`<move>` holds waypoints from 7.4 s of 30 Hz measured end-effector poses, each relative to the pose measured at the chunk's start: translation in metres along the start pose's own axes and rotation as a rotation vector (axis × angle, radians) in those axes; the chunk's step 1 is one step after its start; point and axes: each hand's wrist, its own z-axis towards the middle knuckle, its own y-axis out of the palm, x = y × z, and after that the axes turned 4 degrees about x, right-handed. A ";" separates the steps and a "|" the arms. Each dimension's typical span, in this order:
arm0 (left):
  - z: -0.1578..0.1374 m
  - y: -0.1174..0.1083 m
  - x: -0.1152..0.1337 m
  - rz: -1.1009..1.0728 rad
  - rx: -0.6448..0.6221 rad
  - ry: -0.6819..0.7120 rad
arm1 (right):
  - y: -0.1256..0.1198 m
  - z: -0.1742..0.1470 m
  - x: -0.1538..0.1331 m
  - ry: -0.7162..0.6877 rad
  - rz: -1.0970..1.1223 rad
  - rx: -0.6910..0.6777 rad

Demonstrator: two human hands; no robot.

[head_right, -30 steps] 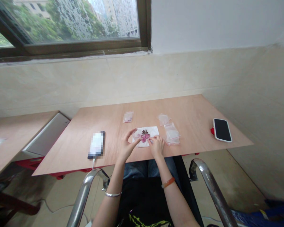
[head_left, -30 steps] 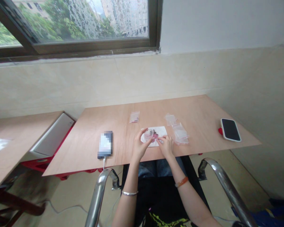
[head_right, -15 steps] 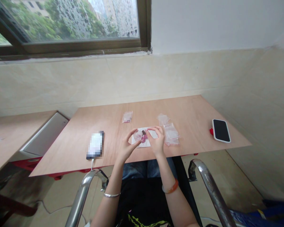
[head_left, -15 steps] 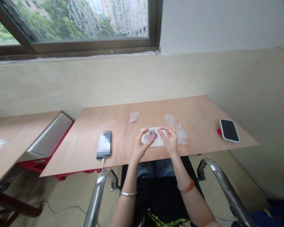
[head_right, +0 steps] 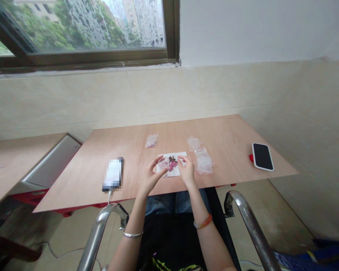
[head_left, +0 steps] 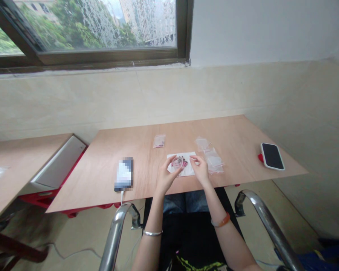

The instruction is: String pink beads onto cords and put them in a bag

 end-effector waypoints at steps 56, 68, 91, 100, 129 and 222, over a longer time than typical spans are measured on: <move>-0.003 -0.004 -0.007 -0.068 -0.102 -0.052 | -0.016 0.000 -0.055 -0.123 0.112 -0.065; -0.001 -0.007 -0.005 -0.036 -0.135 -0.001 | 0.016 -0.011 0.032 0.047 -0.176 -0.211; -0.001 -0.009 -0.002 -0.025 -0.134 -0.018 | 0.000 -0.003 -0.017 -0.084 -0.007 0.059; -0.001 -0.009 0.000 -0.044 -0.143 0.005 | -0.019 -0.004 -0.058 -0.246 0.046 -0.235; -0.001 -0.014 -0.002 0.016 -0.131 0.001 | 0.029 -0.018 0.034 0.040 -0.525 -0.134; -0.003 -0.008 -0.013 -0.009 -0.057 -0.044 | 0.037 0.058 0.028 0.178 -0.549 -0.545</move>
